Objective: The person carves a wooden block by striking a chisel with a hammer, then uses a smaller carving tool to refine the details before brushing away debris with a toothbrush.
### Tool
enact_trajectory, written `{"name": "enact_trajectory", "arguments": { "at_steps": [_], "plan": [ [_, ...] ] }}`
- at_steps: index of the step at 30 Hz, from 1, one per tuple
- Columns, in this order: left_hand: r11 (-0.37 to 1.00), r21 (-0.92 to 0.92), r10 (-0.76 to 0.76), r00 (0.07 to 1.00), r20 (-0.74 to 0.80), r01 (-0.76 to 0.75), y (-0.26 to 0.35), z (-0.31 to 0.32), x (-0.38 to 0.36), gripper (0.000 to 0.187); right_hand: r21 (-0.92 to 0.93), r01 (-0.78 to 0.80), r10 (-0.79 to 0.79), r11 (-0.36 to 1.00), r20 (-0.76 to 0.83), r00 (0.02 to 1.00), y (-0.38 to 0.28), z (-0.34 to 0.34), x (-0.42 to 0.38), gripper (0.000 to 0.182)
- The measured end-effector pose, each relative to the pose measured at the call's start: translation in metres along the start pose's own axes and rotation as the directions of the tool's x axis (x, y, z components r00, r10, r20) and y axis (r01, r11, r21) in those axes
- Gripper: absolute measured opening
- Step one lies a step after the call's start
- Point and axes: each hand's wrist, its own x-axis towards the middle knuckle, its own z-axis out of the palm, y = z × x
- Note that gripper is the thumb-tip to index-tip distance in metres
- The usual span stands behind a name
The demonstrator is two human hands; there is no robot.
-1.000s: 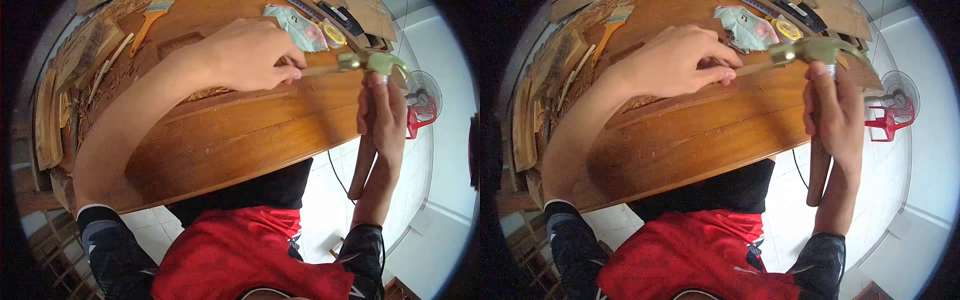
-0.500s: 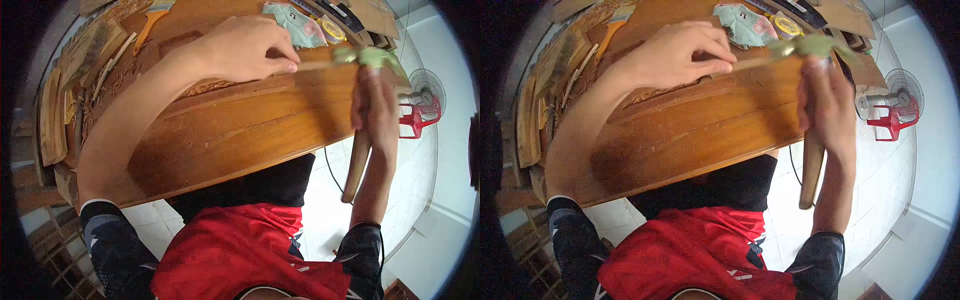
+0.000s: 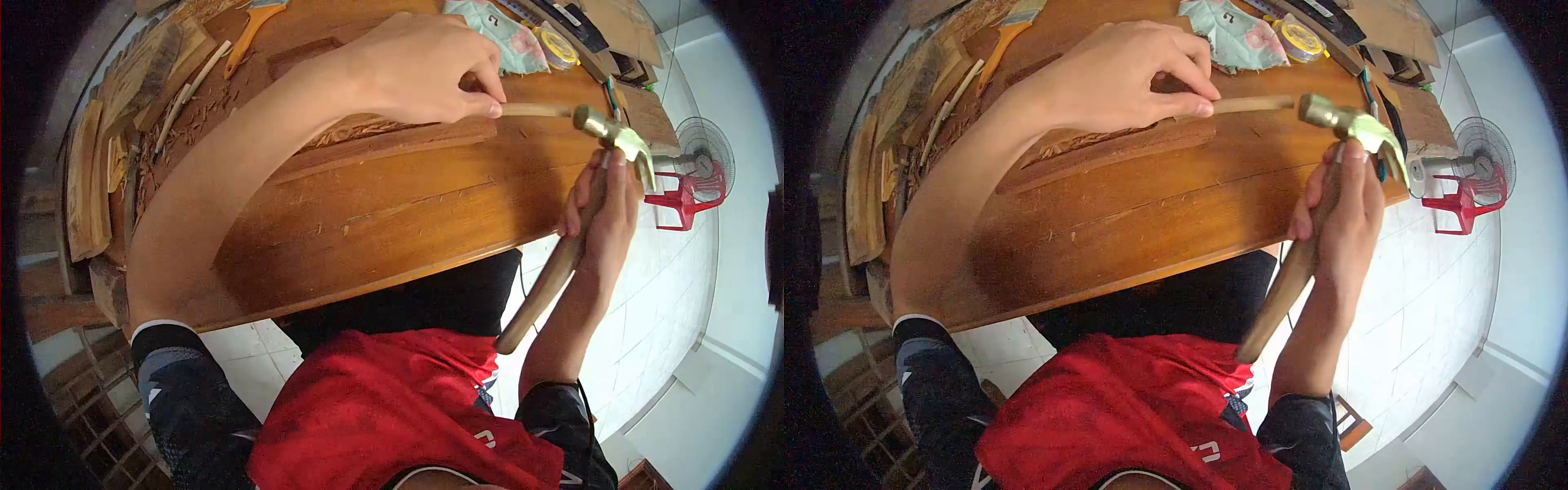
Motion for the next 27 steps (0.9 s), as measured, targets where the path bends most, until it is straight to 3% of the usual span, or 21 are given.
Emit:
{"name": "enact_trajectory", "arguments": {
  "at_steps": [4,6,9,12,16,19,22,25,27],
  "plan": [
    [0.997,-0.074,0.006,0.999,0.054,-0.002,-0.003,-0.008,-0.005,0.021,-0.019,-0.069,0.069,0.997,0.009,0.998,-0.001,-0.008,-0.001,0.045],
    [0.988,-0.149,0.051,0.997,0.057,-0.042,-0.008,-0.007,-0.007,0.022,0.036,0.001,0.001,0.999,-0.038,0.999,-0.001,-0.009,0.001,0.044],
    [0.971,-0.238,0.014,0.999,0.038,-0.004,-0.009,-0.012,-0.016,0.023,0.068,0.053,-0.048,0.996,-0.066,0.997,-0.005,-0.006,0.004,0.042],
    [0.863,-0.487,-0.129,0.991,0.038,0.132,-0.011,-0.017,-0.028,0.021,0.042,0.03,-0.03,0.999,-0.005,1.0,-0.004,-0.009,0.004,0.042],
    [0.924,-0.38,0.0,0.993,-0.122,-0.047,-0.011,-0.009,-0.031,0.018,0.0,0.06,-0.06,0.998,0.046,0.997,-0.012,-0.014,0.006,0.044],
    [0.892,-0.447,-0.016,0.986,-0.168,-0.062,-0.012,0.001,-0.029,0.019,-0.01,0.102,-0.101,0.995,0.072,0.992,-0.024,-0.009,0.007,0.043],
    [0.892,-0.451,-0.069,0.991,-0.111,0.012,-0.006,-0.002,-0.033,0.02,-0.033,0.132,-0.128,0.991,0.106,0.986,-0.039,-0.005,0.005,0.042],
    [0.94,-0.335,-0.011,0.976,-0.219,-0.064,-0.007,0.0,-0.037,0.02,-0.07,0.201,-0.188,0.977,0.159,0.969,-0.052,-0.001,0.004,0.039],
    [0.979,-0.2,-0.019,0.968,-0.251,-0.033,-0.001,-0.001,-0.042,0.019,-0.124,0.262,-0.235,0.957,0.197,0.952,-0.061,0.004,0.002,0.039]
  ]
}}
